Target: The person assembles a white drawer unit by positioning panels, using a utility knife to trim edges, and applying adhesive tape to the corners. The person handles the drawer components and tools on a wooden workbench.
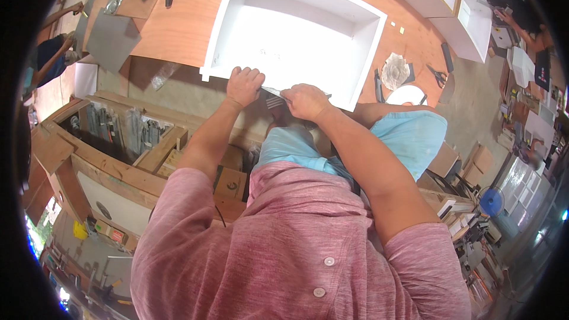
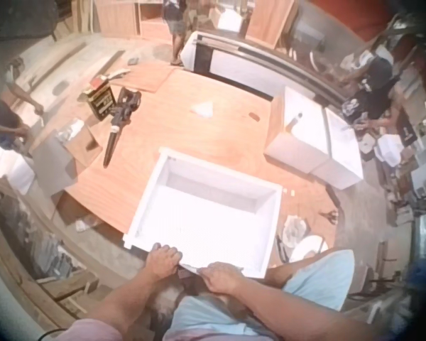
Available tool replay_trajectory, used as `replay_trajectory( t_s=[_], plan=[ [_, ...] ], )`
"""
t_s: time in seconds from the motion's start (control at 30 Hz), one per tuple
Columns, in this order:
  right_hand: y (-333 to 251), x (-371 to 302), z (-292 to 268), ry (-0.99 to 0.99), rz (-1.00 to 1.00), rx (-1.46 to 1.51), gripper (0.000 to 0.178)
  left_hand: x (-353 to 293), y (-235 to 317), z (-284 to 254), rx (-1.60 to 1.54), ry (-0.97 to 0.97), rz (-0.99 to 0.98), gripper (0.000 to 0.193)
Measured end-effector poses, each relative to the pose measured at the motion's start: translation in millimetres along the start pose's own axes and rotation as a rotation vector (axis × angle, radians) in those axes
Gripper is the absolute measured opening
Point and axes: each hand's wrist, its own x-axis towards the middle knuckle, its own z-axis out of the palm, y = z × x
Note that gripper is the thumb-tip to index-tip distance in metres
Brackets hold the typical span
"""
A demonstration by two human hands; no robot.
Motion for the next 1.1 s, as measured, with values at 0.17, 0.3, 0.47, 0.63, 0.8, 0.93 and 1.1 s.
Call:
replay_trajectory(
  t_s=[0.17, 0.3, 0.47, 0.63, 0.8, 0.93, 1.1],
  plan=[
    [-19.3, -2.7, -21.4, -0.071, 0.057, -0.018, 0.022, 4.1, 4.2, -14.1, -0.038, -0.224, -0.065, 0.031],
    [-36.7, -25.6, -42.9, -0.096, 0.037, 0.015, 0.021, -3.3, 3.6, -28.4, -0.168, -0.161, -0.050, 0.056],
    [-41.5, -59.1, -61.2, -0.044, 0.094, 0.066, 0.025, -10.5, -2.0, -24.0, -0.187, -0.169, -0.009, 0.061],
    [-40.7, -85.5, -71.9, 0.007, 0.178, 0.147, 0.028, -6.4, 5.9, -25.6, -0.157, -0.217, -0.037, 0.056],
    [-52.3, -68.3, -75.4, -0.030, 0.170, 0.048, 0.025, -7.6, 4.3, -28.2, -0.209, -0.186, -0.041, 0.056],
    [-67.6, -34.8, -76.9, -0.136, 0.186, -0.063, 0.023, -10.1, 4.3, -21.7, -0.191, -0.155, -0.056, 0.055],
    [-59.5, -13.6, -56.4, -0.112, 0.153, -0.111, 0.020, -8.1, 6.5, -15.0, -0.170, -0.147, -0.090, 0.050]
  ],
)
